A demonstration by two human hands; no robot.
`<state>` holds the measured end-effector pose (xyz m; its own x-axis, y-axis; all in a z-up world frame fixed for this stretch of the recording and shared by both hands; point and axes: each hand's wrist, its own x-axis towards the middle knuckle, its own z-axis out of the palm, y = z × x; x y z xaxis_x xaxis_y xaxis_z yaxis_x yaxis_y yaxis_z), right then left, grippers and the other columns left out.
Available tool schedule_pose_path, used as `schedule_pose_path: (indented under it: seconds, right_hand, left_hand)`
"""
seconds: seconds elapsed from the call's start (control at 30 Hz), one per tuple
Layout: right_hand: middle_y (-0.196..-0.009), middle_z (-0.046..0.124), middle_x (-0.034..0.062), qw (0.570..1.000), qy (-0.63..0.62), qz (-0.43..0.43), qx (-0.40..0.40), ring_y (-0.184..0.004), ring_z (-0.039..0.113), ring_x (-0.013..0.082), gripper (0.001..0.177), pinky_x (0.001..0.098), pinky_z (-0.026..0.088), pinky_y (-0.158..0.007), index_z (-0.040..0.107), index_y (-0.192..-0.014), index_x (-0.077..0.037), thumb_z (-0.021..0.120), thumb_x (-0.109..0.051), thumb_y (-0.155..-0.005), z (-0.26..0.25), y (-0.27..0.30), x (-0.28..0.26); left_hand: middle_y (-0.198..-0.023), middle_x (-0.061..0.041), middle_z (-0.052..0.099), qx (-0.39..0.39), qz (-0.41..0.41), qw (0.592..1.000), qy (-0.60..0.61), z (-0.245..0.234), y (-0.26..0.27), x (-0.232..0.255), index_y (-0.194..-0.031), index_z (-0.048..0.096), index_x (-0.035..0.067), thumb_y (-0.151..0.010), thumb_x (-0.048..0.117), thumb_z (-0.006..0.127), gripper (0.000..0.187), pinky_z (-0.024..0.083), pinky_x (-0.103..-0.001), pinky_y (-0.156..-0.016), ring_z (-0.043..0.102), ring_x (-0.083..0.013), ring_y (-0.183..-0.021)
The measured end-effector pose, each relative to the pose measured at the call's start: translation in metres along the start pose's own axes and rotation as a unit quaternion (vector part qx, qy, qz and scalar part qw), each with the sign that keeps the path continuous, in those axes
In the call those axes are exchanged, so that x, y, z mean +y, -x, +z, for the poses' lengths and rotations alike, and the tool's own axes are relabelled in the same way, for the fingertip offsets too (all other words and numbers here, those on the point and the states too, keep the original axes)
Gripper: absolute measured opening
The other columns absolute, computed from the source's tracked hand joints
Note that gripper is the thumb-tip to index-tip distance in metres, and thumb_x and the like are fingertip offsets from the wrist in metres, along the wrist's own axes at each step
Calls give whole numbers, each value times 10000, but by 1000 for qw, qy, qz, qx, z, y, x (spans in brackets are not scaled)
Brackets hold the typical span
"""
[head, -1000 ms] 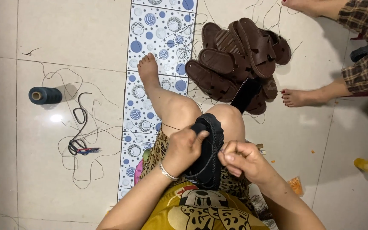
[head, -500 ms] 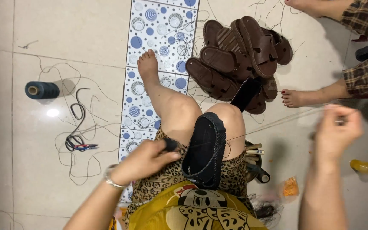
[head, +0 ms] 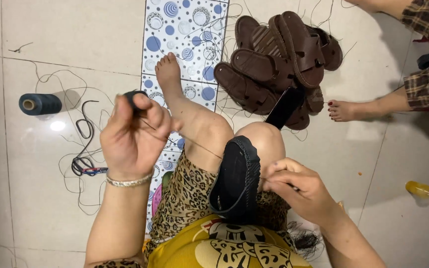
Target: Hand-sewing the strap of a black sandal to its sole using a needle and thread while sitting on the floor.
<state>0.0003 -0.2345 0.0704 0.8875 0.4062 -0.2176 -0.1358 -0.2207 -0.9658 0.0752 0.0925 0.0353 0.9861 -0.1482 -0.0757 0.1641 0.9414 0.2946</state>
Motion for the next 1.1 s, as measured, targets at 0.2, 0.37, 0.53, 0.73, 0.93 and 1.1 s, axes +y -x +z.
schedule_pose_path:
  seconds: [0.2,0.37,0.53,0.73,0.93,1.1]
  right_hand:
    - [-532,477,50,964,-227,50,128,-331,408,102,491,229,430,-283,536,-728,-47,378,-303,-1116,4,-19,58]
    - [-564,539,41,980,-150,-58,118,-443,493,116,510,215,433,-394,499,-640,-113,407,-277,-1114,-2,-23,21]
    - [-1009,685,101,994,-39,-84,64,-934,656,184,185,300,577,-891,687,-938,-28,657,-211,-937,-5,-14,-47]
    - [-1003,634,55,938,339,-63,25,-778,568,120,530,220,507,-622,518,-1466,-94,607,-111,-944,-42,9,-6]
    - [-744,580,-31,886,455,-78,-32,-508,497,103,431,268,441,-442,705,-1270,-218,681,-105,-855,-10,1,-23]
    - [-796,620,9,848,521,-85,-46,-532,569,135,564,296,503,-431,702,-1281,-267,693,-51,-760,-10,-2,-22]
  left_hand:
    - [-549,87,137,179,-15,970,-165,-77,-17,-13,-826,623,11,-1064,306,506,397,189,-195,-391,146,-52,-439]
    - [-706,-72,500,62,155,811,-561,-6,7,-61,-922,690,-44,-900,145,663,192,414,-270,-566,495,-166,-596]
    - [-1222,-131,543,-332,49,652,-680,34,43,-69,-774,640,-1,-875,257,743,296,500,-347,-637,594,-280,-696]
    - [-1056,-125,643,189,96,949,-234,-117,81,100,-778,571,95,-917,47,488,169,588,-462,-918,658,-307,-1035]
    - [-1290,-265,632,276,-49,32,-959,-140,76,79,-1024,776,-66,-967,325,744,396,476,-450,-855,587,-374,-1108]
    - [-1166,-152,584,-53,133,655,-742,-3,31,-51,-1315,488,2,-881,349,707,597,504,-424,-1007,578,-276,-1065]
